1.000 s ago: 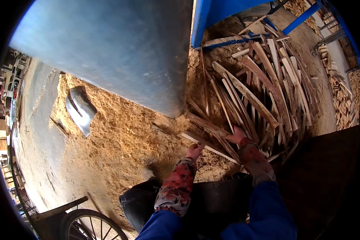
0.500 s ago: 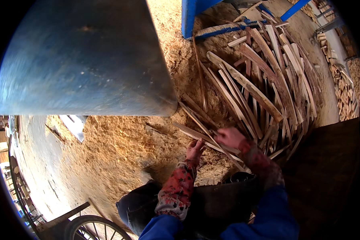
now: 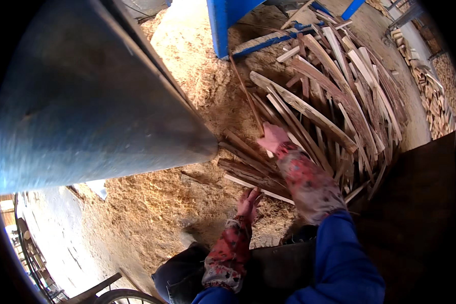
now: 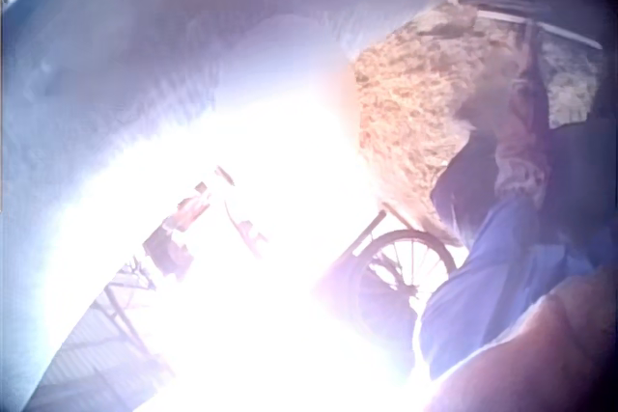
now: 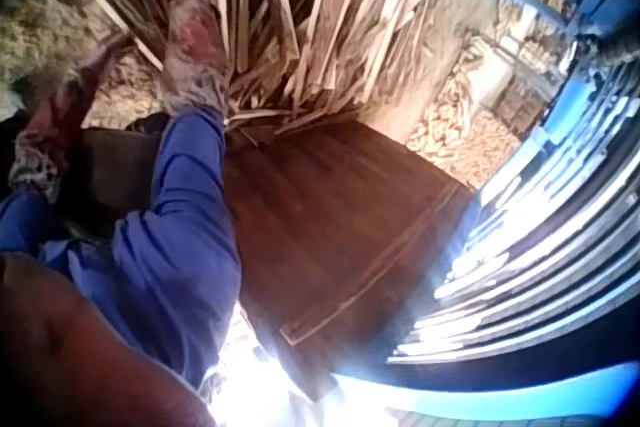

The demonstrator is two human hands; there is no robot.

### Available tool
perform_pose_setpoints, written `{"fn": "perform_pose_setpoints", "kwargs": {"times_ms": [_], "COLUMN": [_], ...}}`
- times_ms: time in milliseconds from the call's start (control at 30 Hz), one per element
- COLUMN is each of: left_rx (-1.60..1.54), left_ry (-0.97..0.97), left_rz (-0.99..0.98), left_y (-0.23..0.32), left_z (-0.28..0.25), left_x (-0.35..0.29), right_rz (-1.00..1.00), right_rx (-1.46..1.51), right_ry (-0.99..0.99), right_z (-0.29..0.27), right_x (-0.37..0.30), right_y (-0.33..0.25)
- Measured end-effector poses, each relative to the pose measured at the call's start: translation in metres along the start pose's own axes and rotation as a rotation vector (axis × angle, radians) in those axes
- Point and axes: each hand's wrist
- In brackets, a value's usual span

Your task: The person collects thin wooden planks and offcuts from a pile on the floor and from a blue metal rack. They gather the pieces into bundles and place them into a black wheelbarrow. The task involves repetitive picking, bundling, and transferring of wood scraps in a workshop environment.

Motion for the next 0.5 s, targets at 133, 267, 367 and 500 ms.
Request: {"fn": "perform_pose_setpoints", "kwargs": {"times_ms": [133,267,367,500], "left_rx": [-0.026,0.028,0.031,-0.047], "left_ry": [-0.013,-0.096,-0.024,-0.065], "left_rz": [0.045,0.056,0.016,-0.019], "left_y": [0.001,0.008,0.010,0.005], "left_z": [0.007,0.025,0.023,0.035], "left_x": [0.005,0.014,0.013,0.014], "right_rz": [-0.042,-0.121,-0.167,0.095], "right_rx": [-0.067,-0.144,-0.236,-0.272], "right_ry": [-0.264,0.017,0.464,0.268], "right_z": [-0.019,-0.047,-0.095,-0.095], "right_x": [-0.095,-0.135,-0.099,-0.054], "right_y": [0.073,0.114,0.107,0.132]}}
Point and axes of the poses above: each hand's wrist, its own x-axis towards the middle knuckle, its own z-axis out of the palm, y = z × x, and after that the axes turned 10 degrees about -y, right-handed
